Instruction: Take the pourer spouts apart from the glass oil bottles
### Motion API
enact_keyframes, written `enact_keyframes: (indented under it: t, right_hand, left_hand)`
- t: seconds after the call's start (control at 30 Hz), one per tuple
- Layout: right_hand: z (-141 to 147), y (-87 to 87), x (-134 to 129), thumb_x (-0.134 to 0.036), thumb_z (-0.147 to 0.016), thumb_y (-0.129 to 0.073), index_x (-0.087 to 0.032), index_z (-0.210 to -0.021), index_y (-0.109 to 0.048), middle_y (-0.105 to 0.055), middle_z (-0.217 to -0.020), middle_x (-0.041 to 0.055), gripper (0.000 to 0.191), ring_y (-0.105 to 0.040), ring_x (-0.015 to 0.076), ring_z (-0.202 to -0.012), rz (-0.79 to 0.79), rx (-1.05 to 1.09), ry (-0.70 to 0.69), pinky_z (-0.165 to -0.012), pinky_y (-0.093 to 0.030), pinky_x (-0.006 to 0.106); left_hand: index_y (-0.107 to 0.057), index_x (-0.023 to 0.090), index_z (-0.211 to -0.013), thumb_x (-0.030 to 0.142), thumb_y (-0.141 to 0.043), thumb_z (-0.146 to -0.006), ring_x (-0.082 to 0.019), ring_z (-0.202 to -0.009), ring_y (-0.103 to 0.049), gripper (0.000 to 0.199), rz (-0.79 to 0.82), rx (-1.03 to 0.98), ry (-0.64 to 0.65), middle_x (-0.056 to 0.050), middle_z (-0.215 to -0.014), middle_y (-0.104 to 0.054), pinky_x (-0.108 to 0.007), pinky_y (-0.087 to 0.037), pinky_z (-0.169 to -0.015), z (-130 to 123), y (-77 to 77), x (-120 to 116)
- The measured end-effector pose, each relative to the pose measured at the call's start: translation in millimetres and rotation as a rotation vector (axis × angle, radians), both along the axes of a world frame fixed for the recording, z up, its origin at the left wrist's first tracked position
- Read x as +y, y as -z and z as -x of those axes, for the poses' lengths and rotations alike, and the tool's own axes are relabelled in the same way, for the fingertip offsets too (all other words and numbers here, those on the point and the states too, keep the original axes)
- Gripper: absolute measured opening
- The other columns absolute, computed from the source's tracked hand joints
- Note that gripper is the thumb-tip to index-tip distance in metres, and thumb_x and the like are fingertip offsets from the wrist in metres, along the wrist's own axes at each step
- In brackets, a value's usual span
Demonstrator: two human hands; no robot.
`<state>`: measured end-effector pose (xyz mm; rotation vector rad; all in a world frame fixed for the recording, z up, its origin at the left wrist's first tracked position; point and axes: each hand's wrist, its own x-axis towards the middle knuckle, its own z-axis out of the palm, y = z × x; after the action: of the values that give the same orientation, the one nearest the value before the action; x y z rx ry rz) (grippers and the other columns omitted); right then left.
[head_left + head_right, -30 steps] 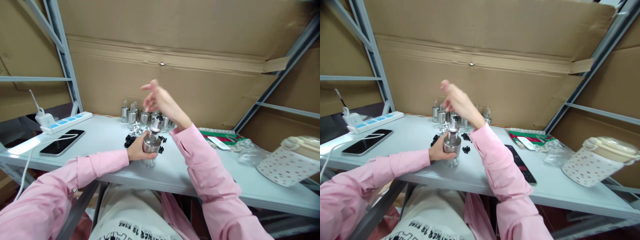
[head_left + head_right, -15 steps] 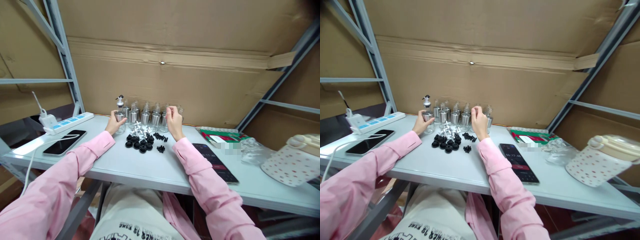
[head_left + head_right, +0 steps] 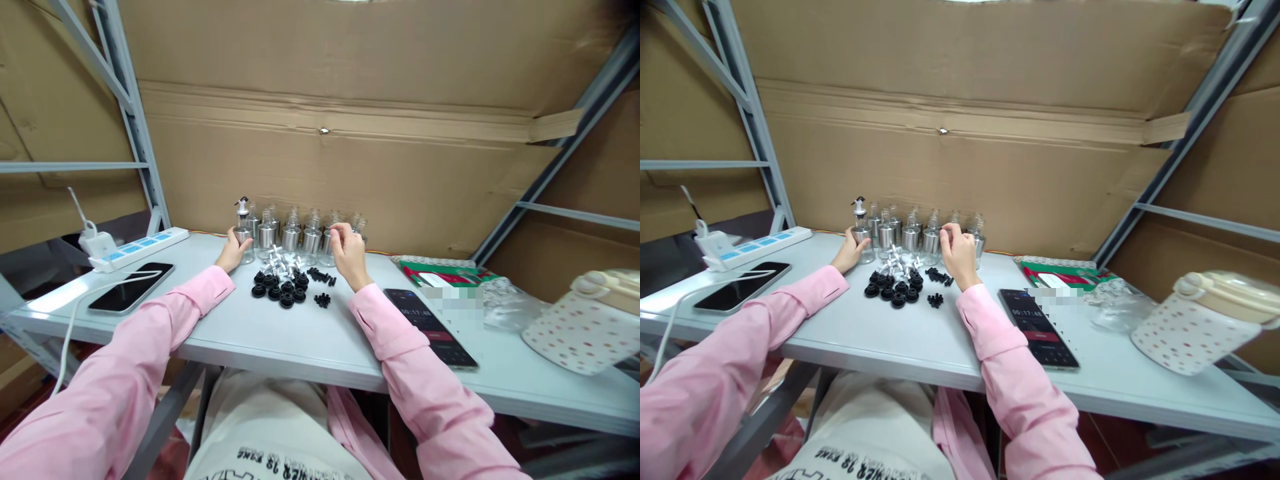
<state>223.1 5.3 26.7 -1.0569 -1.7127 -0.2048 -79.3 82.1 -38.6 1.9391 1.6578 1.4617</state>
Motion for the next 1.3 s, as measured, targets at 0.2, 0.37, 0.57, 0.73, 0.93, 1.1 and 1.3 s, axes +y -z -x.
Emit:
enact_keyframes:
  t: [0.2, 0.37, 0.57, 0.73, 0.93, 1.1, 1.3]
  right_hand:
    - [-4, 0.2, -1, -0.036, -0.090, -0.034, -0.020, -0.094, -0.052, -0.058, -0.064, -0.0001, 0.025, -0.054, 0.0157, -0.060, -0.009, 0.040, 0.005, -0.069, -0.039, 0.029]
    - [-7, -3.2, -5, -0.036, -0.089, -0.035, -0.020, -0.093, -0.053, -0.058, -0.063, -0.0001, 0.023, -0.055, 0.0163, -0.060, -0.013, 0.090, 0.006, -0.070, -0.040, 0.029]
    - [-7, -4.4, -6, -0.036, -0.088, -0.037, -0.020, -0.091, -0.053, -0.058, -0.061, -0.0004, 0.023, -0.054, 0.0160, -0.058, -0.014, 0.077, -0.004, -0.068, -0.040, 0.028]
    - [-9, -3.1, -5, -0.035, -0.088, -0.038, -0.020, -0.088, -0.055, -0.057, -0.059, 0.0000, 0.023, -0.055, 0.0157, -0.057, 0.014, 0.054, -0.032, -0.062, -0.039, 0.026]
    - [-7, 2.1, -1, -0.030, -0.084, -0.045, -0.018, -0.091, -0.058, -0.055, -0.056, -0.0016, 0.019, -0.051, 0.0130, -0.052, 0.165, -0.058, -0.115, -0.056, -0.037, 0.023]
    - [4, 12.1, 0, -0.022, -0.078, -0.051, -0.016, -0.083, -0.065, -0.059, -0.057, -0.0009, 0.016, -0.052, 0.0115, -0.053, 0.440, -0.252, -0.291, -0.057, -0.038, 0.022]
    - [10, 19.0, -1, -0.019, -0.077, -0.055, -0.015, -0.079, -0.069, -0.066, -0.067, 0.0023, 0.015, -0.056, 0.0116, -0.060, 0.506, -0.349, -0.339, -0.060, -0.040, 0.022]
  left_hand:
    - [-0.009, 0.004, -0.137, 0.031, -0.050, -0.081, -0.027, -0.130, -0.034, 0.074, -0.045, 0.076, 0.111, -0.026, -0.140, -0.030, -0.041, -0.027, -0.107, 3, 13.2, 6]
    - [0.003, 0.000, -0.140, 0.034, -0.047, -0.084, -0.028, -0.133, -0.030, 0.083, 0.076, 0.139, 0.075, -0.027, -0.144, -0.020, -0.040, -0.025, -0.109, 3, 15.9, 8]
    - [0.007, -0.004, -0.140, 0.031, -0.045, -0.085, -0.032, -0.129, -0.035, 0.084, 0.228, 0.279, 0.022, -0.030, -0.142, -0.024, -0.043, -0.031, -0.105, 7, 20.7, 12]
    - [0.010, -0.005, -0.139, 0.031, -0.045, -0.085, -0.033, -0.126, -0.040, 0.086, 0.253, 0.338, 0.005, -0.031, -0.140, -0.027, -0.044, -0.032, -0.103, 7, 18.5, 8]
    - [0.005, -0.004, -0.140, 0.029, -0.049, -0.082, -0.033, -0.125, -0.041, 0.086, 0.259, 0.379, -0.006, -0.029, -0.141, -0.026, -0.041, -0.033, -0.104, 2, 11.4, -3]
    - [0.004, -0.003, -0.140, 0.028, -0.051, -0.080, -0.034, -0.124, -0.042, 0.087, 0.253, 0.380, -0.007, -0.030, -0.141, -0.027, -0.041, -0.034, -0.104, 2, 11.7, -3]
    - [0.004, 0.002, -0.141, 0.030, -0.053, -0.078, -0.033, -0.119, -0.048, 0.089, 0.193, 0.379, 0.018, -0.028, -0.138, -0.034, -0.043, -0.037, -0.100, 10, 21.3, 7]
